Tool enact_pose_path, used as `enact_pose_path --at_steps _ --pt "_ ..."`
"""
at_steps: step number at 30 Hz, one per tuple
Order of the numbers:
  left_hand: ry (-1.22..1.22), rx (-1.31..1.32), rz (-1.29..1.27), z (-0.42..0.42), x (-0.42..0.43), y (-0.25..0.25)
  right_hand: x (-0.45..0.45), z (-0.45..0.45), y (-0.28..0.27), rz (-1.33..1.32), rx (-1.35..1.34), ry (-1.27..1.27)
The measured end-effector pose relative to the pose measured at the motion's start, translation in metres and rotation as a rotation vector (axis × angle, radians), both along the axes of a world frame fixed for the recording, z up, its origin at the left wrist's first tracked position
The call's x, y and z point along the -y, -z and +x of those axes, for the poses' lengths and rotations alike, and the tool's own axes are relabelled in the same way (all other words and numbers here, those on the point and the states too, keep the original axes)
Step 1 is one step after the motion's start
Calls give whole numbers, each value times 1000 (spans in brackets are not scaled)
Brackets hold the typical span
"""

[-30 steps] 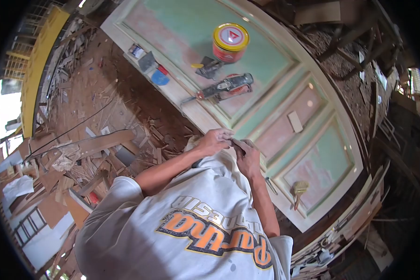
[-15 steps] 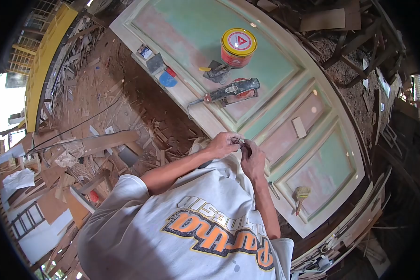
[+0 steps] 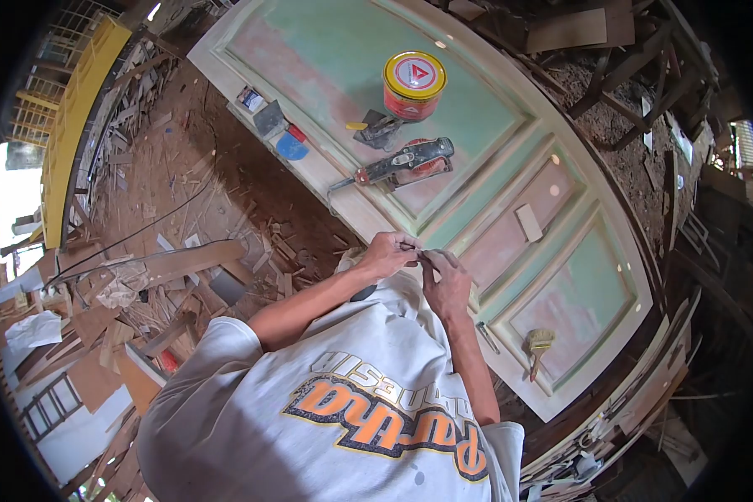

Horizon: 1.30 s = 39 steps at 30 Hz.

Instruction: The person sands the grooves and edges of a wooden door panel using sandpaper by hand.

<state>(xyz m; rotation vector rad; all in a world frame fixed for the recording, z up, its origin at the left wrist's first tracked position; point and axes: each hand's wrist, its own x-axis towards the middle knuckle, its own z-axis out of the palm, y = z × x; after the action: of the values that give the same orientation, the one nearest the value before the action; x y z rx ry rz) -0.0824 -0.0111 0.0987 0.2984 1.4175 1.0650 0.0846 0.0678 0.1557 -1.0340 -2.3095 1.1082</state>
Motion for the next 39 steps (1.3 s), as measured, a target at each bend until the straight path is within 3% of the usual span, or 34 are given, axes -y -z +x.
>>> enact_pose_path --at_steps 4,7,9,11,13,15,19,23,24,25,29,31,33,35,37,39 --pt "-113 133 16 1 3 7 1 7 -2 89 16 -31" --pt "-53 156 85 -3 5 -4 -4 12 4 7 -2 16" --pt "-5 89 166 -7 8 1 -9 17 3 -107 198 22" --pt "48 44 247 -7 10 4 -11 20 14 -61 198 -31" --pt "108 -82 150 -11 9 3 -10 21 13 -19 211 -82" --pt "160 -122 129 -13 10 0 -3 15 3 -53 36 -46" --pt "215 -135 19 -16 16 3 0 13 11 -121 162 -94" --pt "119 -80 -43 -31 32 23 -3 5 32 -127 186 -149" --pt "132 -286 -58 -39 41 41 -6 1 41 -60 179 -151" --pt "126 -277 -63 -48 50 59 -11 -4 50 7 171 -153" --pt "-367 -343 -292 -91 86 117 -37 -41 69 67 498 -191" --pt "-671 -501 -275 -109 98 127 -49 -59 82 76 526 -240" --pt "-823 -755 -206 -142 113 155 -58 -78 88 155 649 -382" --pt "-949 -759 -207 -182 107 151 -61 -85 113 167 699 -436" --pt "-959 -808 -345 -228 89 150 -58 -87 129 182 752 -497" --pt "-1135 -880 -456 -256 50 142 -54 -93 136 139 797 -424"
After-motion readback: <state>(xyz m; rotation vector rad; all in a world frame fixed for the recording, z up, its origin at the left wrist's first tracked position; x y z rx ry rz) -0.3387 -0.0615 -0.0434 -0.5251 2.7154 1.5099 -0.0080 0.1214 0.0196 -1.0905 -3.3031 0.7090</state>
